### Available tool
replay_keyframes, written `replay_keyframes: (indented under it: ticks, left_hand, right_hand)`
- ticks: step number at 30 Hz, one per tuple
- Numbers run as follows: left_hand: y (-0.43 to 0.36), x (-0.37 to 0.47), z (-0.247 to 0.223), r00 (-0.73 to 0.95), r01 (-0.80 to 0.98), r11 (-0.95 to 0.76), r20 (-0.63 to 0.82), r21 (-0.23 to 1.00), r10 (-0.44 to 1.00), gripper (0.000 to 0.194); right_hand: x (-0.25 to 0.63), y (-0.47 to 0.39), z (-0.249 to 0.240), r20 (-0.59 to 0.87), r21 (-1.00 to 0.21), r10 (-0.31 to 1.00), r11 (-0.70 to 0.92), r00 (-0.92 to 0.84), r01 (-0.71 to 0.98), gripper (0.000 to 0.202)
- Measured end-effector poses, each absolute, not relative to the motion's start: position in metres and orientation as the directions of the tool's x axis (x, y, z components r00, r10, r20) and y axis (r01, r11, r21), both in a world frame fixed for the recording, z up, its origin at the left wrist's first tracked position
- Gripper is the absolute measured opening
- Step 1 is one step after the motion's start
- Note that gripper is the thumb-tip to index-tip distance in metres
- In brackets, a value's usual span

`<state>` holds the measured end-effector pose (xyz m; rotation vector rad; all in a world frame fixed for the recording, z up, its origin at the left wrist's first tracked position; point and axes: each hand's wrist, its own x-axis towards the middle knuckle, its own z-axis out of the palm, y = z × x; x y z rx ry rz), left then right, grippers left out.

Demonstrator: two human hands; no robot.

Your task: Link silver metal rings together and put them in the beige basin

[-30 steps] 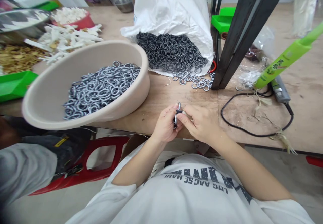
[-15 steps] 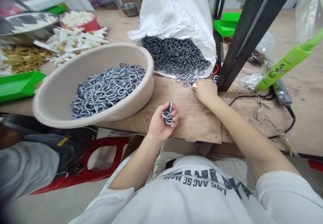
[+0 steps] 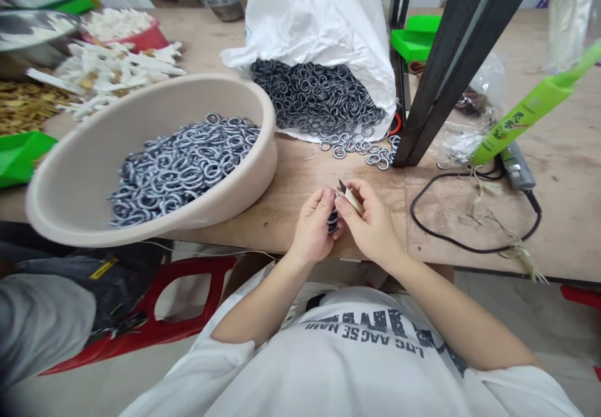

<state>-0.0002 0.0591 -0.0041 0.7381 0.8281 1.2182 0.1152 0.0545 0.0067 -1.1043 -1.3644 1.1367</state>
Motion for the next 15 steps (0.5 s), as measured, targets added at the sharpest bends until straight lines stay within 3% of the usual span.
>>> replay_keyframes:
  ticks: [6,11,15]
  left_hand:
    - [0.057,-0.004,0.001,0.254,-0.568,0.27,-0.146,0.778,0.956,0.047]
    - [0.055,-0.004,0.004,0.212,-0.585,0.28,-0.19,0.762,0.959,0.048]
    - [0.054,-0.004,0.003,0.216,-0.577,0.276,-0.182,0.768,0.959,0.046]
  right_hand:
    - [0.134,0.065,0.013,0.28,-0.921,0.951,0.305,-0.133,0.242,0.025]
    - [0.143,0.051,0.026,0.41,-0.646,0.833,0.553,-0.372,0.526,0.027]
    - [0.144,0.042,0.029,0.408,-0.553,0.814,0.581,-0.413,0.598,0.031]
